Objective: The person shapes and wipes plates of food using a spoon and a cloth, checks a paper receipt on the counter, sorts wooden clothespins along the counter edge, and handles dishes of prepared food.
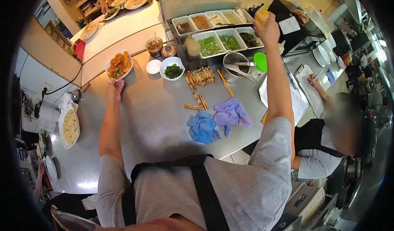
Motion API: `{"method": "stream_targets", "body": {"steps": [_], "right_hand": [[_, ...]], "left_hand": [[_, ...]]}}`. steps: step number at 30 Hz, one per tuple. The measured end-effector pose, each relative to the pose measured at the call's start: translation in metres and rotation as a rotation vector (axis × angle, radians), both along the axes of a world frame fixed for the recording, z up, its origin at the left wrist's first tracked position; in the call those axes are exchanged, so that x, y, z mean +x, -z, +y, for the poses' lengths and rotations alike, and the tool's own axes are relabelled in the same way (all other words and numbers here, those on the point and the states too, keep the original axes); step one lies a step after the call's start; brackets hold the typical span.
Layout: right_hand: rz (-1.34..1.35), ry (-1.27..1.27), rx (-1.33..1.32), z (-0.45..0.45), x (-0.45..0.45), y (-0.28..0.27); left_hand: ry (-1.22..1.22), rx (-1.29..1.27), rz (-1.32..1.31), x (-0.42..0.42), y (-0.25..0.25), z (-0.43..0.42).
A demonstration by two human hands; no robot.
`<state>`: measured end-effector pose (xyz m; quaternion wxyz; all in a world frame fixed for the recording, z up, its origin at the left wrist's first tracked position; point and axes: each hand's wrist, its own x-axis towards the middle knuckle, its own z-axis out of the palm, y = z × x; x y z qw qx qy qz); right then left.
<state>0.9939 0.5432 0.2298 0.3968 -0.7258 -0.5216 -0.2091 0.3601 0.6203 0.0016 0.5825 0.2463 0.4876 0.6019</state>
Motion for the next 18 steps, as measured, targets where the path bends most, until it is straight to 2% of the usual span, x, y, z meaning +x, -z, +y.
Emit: {"method": "stream_targets", "body": {"steps": [2,4,5,8,9,11,13,14,15,18], "right_hand": [[0.021,0.169,-0.128,0.012,0.032,0.012],[0.057,0.260,-0.153,0.023,0.063,0.033],[0.073,0.289,-0.147,0.029,0.074,0.042],[0.117,0.349,-0.129,0.053,0.128,0.083],[0.198,0.402,-0.161,0.056,0.130,0.084],[0.183,0.387,-0.222,0.062,0.142,0.091],[0.247,0.388,-0.285,0.074,0.173,0.114],[0.256,0.414,-0.267,0.071,0.166,0.116],[0.333,0.390,-0.371,0.066,0.159,0.108],[0.051,0.462,-0.174,0.065,0.103,0.074]], "left_hand": [[-0.042,0.023,0.007,0.001,-0.003,0.014],[-0.136,0.031,-0.001,0.009,-0.029,0.009],[-0.108,0.060,0.024,0.012,-0.040,-0.001],[-0.054,0.092,0.231,-0.012,-0.024,-0.022],[-0.055,0.072,0.250,-0.015,-0.028,-0.044],[0.017,0.014,0.385,-0.042,-0.012,-0.079],[-0.078,0.033,0.441,-0.060,0.002,-0.124],[-0.130,0.032,0.458,-0.069,0.001,-0.148],[-0.181,0.031,0.474,-0.077,-0.001,-0.172],[-0.325,0.005,0.617,-0.103,0.001,-0.239]]}}
